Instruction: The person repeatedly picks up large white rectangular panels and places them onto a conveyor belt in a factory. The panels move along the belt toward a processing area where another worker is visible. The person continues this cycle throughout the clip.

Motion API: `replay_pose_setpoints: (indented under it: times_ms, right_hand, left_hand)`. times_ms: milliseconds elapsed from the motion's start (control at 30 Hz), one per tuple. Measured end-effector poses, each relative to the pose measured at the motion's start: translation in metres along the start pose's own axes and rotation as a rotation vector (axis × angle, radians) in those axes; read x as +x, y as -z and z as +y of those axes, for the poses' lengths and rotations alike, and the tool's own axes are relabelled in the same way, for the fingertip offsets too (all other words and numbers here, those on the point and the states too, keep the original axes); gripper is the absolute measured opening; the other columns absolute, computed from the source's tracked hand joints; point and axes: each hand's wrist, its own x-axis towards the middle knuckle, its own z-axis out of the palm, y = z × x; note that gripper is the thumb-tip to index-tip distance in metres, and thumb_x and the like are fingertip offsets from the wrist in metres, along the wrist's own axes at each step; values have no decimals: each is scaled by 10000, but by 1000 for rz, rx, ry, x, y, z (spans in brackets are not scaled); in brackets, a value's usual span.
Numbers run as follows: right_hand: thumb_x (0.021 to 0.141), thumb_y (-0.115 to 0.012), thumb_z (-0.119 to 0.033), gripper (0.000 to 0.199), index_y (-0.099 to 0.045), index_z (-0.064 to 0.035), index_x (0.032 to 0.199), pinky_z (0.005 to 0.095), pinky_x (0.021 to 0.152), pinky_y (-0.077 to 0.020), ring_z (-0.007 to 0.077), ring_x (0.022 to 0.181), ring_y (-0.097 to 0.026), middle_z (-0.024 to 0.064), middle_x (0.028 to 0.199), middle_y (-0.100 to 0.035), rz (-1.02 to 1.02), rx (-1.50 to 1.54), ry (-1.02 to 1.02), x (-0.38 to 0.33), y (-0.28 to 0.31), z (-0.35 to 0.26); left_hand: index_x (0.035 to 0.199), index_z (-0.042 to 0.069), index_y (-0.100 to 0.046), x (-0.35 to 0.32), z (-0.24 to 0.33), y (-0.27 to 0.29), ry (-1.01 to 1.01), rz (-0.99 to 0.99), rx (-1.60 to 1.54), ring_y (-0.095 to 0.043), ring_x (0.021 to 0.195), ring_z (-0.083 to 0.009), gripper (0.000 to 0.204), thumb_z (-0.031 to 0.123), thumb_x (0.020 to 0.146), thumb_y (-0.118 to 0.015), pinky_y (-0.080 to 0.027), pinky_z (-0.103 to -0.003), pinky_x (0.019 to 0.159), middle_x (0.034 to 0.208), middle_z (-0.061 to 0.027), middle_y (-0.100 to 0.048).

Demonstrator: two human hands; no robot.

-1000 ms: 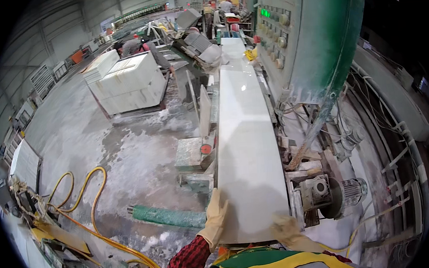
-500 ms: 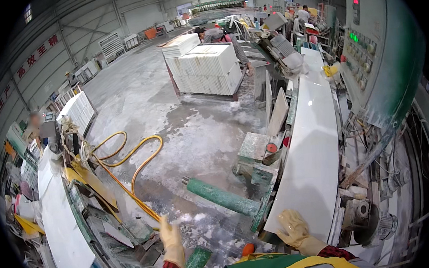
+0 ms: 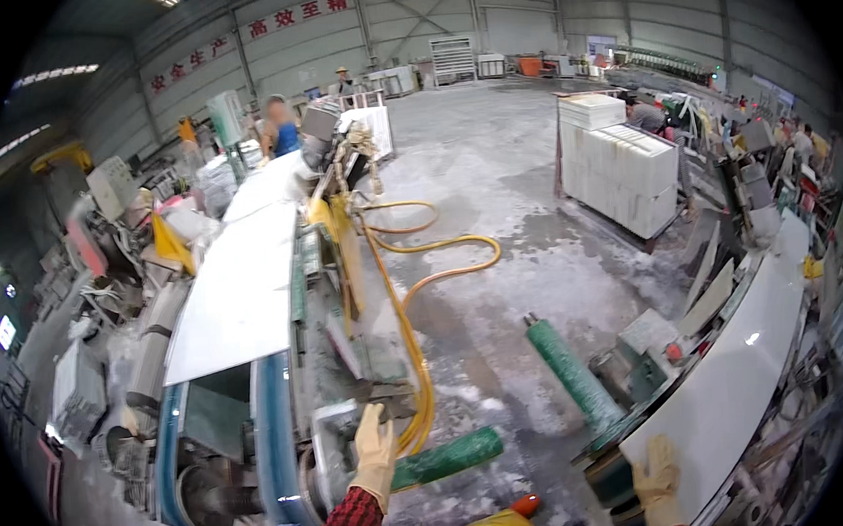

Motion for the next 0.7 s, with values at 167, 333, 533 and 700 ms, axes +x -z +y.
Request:
replay_pose_setpoints:
  times_ms: [167,333,533,700]
  right_hand:
    - [1010,-666,-247,545,-682,-16,1503,589,1287,-394,503,1480,-551,270,1564,-639,-83,116,-176,-28,23,-16]
    - [1037,-631,-136,440,-729,-49,1456,545,1281,-410,483,1476,-566,243,1560,-658,24,168,-297,-129,34,44]
    - [1077,-623,-95,351,-735,36,1383,516,1230,-464,469,1417,-602,258,1486,-684,143,1,-722,-243,67,52]
    - [1069,-647,-148,358,-741,26,1368,501,1208,-485,453,1386,-628,261,1453,-699,82,-143,-901,-281,30,-87]
  left_hand:
    - [1368,41,-703,-44,1,127,39,-86,-73,-706,1309,-427,383,107,997,-765,-548,-449,1132,1364,-235,-750]
    - [1305,20,-673,-54,-28,212,121,-109,-46,-725,1091,-335,299,34,1007,-675,-550,-406,980,1150,-193,-731]
    - [1300,19,-681,-69,-3,274,232,-165,-54,-679,962,-349,264,127,1059,-682,-553,-416,898,1090,-164,-700]
    - [1389,12,-689,-91,-136,305,92,-49,5,-709,1194,-396,385,61,1012,-755,-552,-450,1053,1326,-232,-723]
